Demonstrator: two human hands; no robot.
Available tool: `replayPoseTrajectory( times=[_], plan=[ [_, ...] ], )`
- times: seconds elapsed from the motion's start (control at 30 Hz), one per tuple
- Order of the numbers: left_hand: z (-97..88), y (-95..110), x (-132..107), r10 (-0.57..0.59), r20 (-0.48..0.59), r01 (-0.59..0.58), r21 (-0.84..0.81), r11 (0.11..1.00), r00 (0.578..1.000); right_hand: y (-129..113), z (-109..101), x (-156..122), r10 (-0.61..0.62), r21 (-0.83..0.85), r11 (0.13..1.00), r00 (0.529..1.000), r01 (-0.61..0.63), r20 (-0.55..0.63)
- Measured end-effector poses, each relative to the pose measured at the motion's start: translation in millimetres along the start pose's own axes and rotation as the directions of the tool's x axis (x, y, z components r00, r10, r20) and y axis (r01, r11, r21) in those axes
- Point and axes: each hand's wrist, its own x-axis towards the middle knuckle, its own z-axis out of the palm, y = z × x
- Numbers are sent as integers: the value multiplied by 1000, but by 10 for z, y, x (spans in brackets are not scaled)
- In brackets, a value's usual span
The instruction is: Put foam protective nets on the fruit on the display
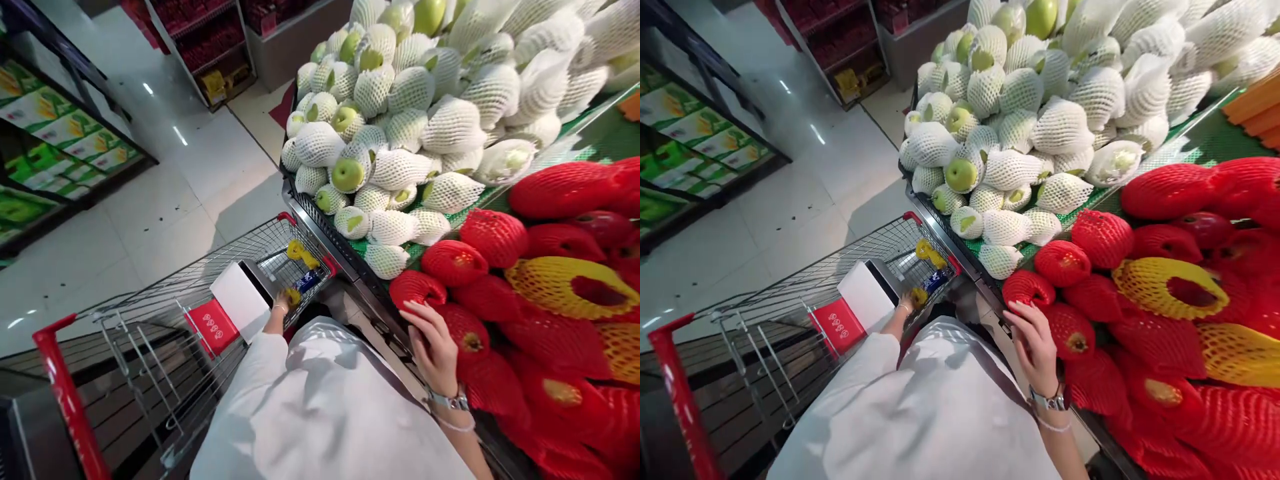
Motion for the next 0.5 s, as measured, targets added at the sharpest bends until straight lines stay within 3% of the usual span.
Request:
replayPoseTrajectory(
  times=[0.07,0.17,0.27,0.37,0.5],
  plan=[
    [97,-56,100,-6,108,7,-8,1000,994,3,116,-23,6,-76,997,1000,-8,-20],
    [188,-156,266,-7,211,15,-40,999,977,-15,199,-68,35,-169,983,976,-73,-217],
    [237,-226,414,-42,245,60,-69,996,969,-54,228,-101,16,-217,970,915,-112,-403],
    [196,-224,549,-74,197,99,-120,988,978,-81,263,-96,-1,-203,973,880,-109,-476],
    [-93,-67,686,-18,27,25,-287,958,999,-121,333,-35,70,-39,995,905,-95,-419]
  ],
)
